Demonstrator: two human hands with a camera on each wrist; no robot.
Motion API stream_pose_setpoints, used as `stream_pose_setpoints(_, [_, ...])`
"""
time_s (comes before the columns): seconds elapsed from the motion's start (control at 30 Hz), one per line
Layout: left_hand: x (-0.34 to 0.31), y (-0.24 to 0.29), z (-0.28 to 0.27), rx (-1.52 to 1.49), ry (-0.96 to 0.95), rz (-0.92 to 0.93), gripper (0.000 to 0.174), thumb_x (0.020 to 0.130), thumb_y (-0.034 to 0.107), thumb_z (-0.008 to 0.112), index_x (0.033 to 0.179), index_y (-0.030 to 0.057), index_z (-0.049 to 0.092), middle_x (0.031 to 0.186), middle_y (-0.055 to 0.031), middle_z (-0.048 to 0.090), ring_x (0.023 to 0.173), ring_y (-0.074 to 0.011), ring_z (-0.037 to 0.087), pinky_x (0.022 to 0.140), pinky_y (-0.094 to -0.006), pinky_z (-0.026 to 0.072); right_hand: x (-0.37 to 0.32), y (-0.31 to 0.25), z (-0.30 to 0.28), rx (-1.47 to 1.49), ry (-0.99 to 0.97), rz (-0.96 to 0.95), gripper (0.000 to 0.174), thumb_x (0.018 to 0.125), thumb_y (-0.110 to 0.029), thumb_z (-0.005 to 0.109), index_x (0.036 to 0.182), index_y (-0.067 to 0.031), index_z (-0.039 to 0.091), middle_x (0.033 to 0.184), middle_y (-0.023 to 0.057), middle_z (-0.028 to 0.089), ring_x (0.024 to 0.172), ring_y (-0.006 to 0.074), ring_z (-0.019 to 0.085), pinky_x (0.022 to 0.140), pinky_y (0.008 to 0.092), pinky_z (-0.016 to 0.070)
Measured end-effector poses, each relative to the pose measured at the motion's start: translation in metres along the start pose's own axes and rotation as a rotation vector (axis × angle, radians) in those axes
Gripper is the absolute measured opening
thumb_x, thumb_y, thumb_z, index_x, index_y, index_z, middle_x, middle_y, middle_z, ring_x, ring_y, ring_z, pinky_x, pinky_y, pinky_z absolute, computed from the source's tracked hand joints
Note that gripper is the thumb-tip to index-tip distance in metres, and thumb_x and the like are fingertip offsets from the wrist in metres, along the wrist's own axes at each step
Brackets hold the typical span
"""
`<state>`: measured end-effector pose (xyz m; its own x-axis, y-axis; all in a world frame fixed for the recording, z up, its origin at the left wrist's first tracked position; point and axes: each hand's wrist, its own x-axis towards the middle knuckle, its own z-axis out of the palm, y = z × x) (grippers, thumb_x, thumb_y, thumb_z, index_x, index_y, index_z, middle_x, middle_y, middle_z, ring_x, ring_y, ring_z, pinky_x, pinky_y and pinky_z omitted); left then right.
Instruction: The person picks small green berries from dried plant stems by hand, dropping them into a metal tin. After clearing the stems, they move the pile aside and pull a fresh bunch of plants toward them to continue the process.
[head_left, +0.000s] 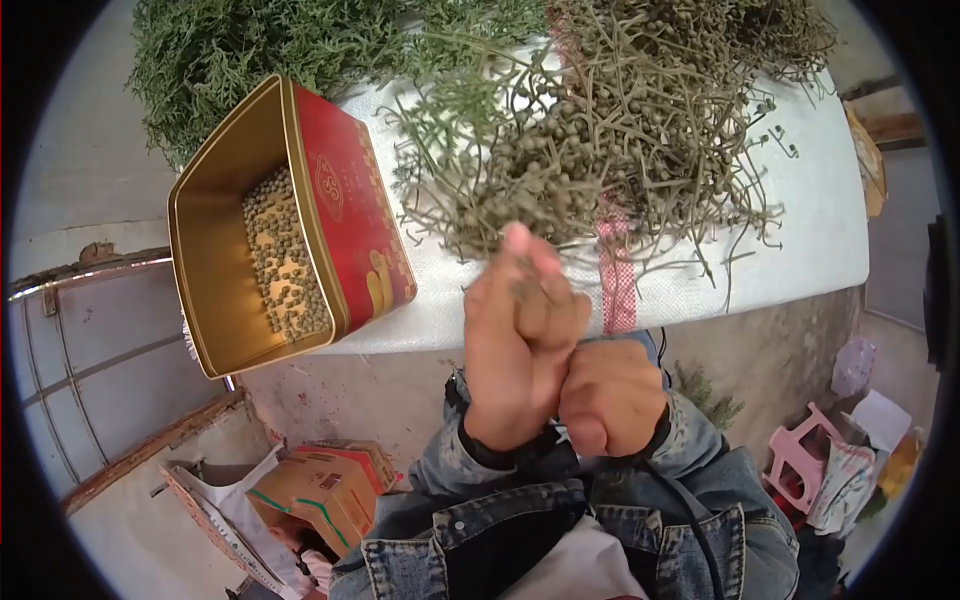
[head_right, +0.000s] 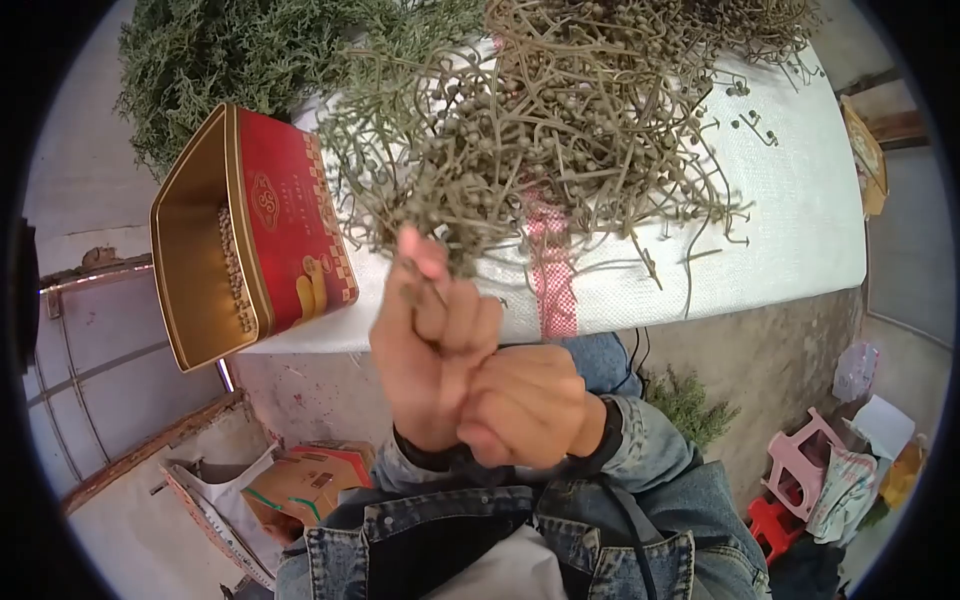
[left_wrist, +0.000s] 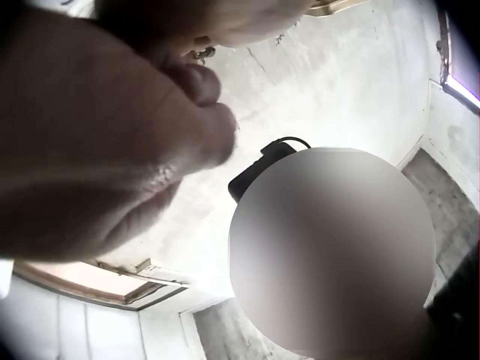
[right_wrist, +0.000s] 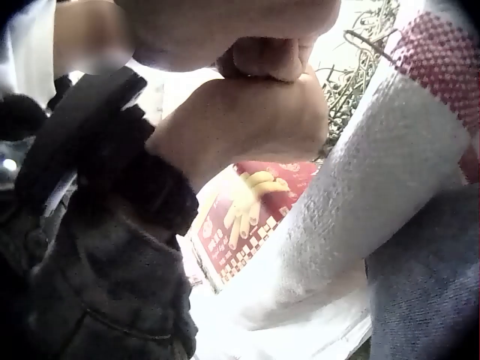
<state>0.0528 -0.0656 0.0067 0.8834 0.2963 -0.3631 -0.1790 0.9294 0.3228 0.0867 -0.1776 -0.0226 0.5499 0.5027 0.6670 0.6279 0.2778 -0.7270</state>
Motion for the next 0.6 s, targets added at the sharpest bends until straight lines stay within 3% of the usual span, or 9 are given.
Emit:
stream_pose_setpoints(0.07, [0.004, 0.003, 0.0, 0.092, -0.012, 0.022, 0.036, 0.105, 0.028, 0.047, 0.097, -0.0036, 0.063, 0.052, 0.011, 0.022, 0.046, -0.0027, 0.015, 0.046, -0.0239, 0.0171, 0.003, -0.003, 0.002, 0.034, -0.043, -0.012, 0.023, 0.086, -0.005, 0.056, 0.064, -0.0038, 0.048, 0.06, 0.0083, 0.052, 0.048, 0.0238, 0.05, 0.045, 0.0337, 0.0345])
stream_pose_setpoints(0.17, [0.006, 0.003, -0.006, 0.288, -0.063, 0.088, 0.035, 0.106, 0.027, 0.042, 0.104, -0.003, 0.061, 0.052, 0.0094, 0.016, 0.045, -0.005, 0.013, 0.046, -0.0261, 0.0182, 0.006, -0.011, 0.0, 0.343, 0.502, 0.524, 0.026, 0.084, -0.009, 0.06, 0.064, -0.005, 0.044, 0.061, 0.0062, 0.051, 0.05, 0.0179, 0.049, 0.046, 0.0312, 0.0323])
stream_pose_setpoints(0.2, [0.006, 0.003, -0.005, 0.285, -0.067, 0.083, 0.035, 0.106, 0.027, 0.042, 0.104, -0.003, 0.061, 0.052, 0.0094, 0.016, 0.045, -0.005, 0.013, 0.046, -0.0261, 0.0182, 0.01, -0.013, -0.003, 0.336, 0.504, 0.523, 0.026, 0.084, -0.009, 0.06, 0.064, -0.005, 0.044, 0.061, 0.0062, 0.051, 0.05, 0.0179, 0.049, 0.046, 0.0312, 0.0323])
stream_pose_setpoints(0.3, [0.003, 0.005, -0.003, 0.354, -0.014, 0.041, 0.035, 0.105, 0.026, 0.047, 0.108, -0.0054, 0.062, 0.052, 0.0085, 0.034, 0.047, -0.0031, 0.025, 0.047, -0.024, 0.0243, 0.024, -0.016, -0.012, 0.562, 0.357, 0.909, 0.034, 0.083, -0.016, 0.067, 0.063, -0.0069, 0.042, 0.058, 0.0018, 0.046, 0.05, 0.0123, 0.041, 0.045, 0.0285, 0.0288])
stream_pose_setpoints(0.33, [0.003, 0.004, -0.002, 0.356, -0.016, 0.042, 0.035, 0.105, 0.026, 0.047, 0.108, -0.0054, 0.062, 0.052, 0.0085, 0.034, 0.047, -0.0031, 0.025, 0.047, -0.024, 0.0243, 0.027, -0.016, -0.013, 0.563, 0.358, 0.906, 0.034, 0.083, -0.016, 0.067, 0.063, -0.0069, 0.042, 0.058, 0.0018, 0.046, 0.05, 0.0123, 0.041, 0.045, 0.0285, 0.0288])
stream_pose_setpoints(0.43, [0.0, -0.006, 0.002, 0.503, 0.119, 0.152, 0.033, 0.103, 0.022, 0.054, 0.105, -0.0075, 0.069, 0.056, 0.0106, 0.044, 0.05, 0.0011, 0.027, 0.047, -0.0216, 0.0212, 0.034, -0.017, -0.012, -0.049, 0.045, 0.649, 0.039, 0.079, -0.017, 0.077, 0.062, -0.0066, 0.043, 0.051, 0.0025, 0.039, 0.044, 0.013, 0.041, 0.042, 0.028, 0.0308])
stream_pose_setpoints(0.6, [0.001, -0.01, -0.004, 0.687, 0.05, 0.315, 0.03, 0.101, 0.019, 0.057, 0.106, -0.0074, 0.07, 0.067, 0.0048, 0.059, 0.056, 0.0007, 0.042, 0.051, -0.0184, 0.0332, 0.05, -0.021, -0.019, -0.41, 0.052, 0.561, 0.044, 0.081, -0.025, 0.076, 0.064, -0.0055, 0.041, 0.054, -0.0003, 0.037, 0.051, 0.009, 0.032, 0.045, 0.0267, 0.0269])
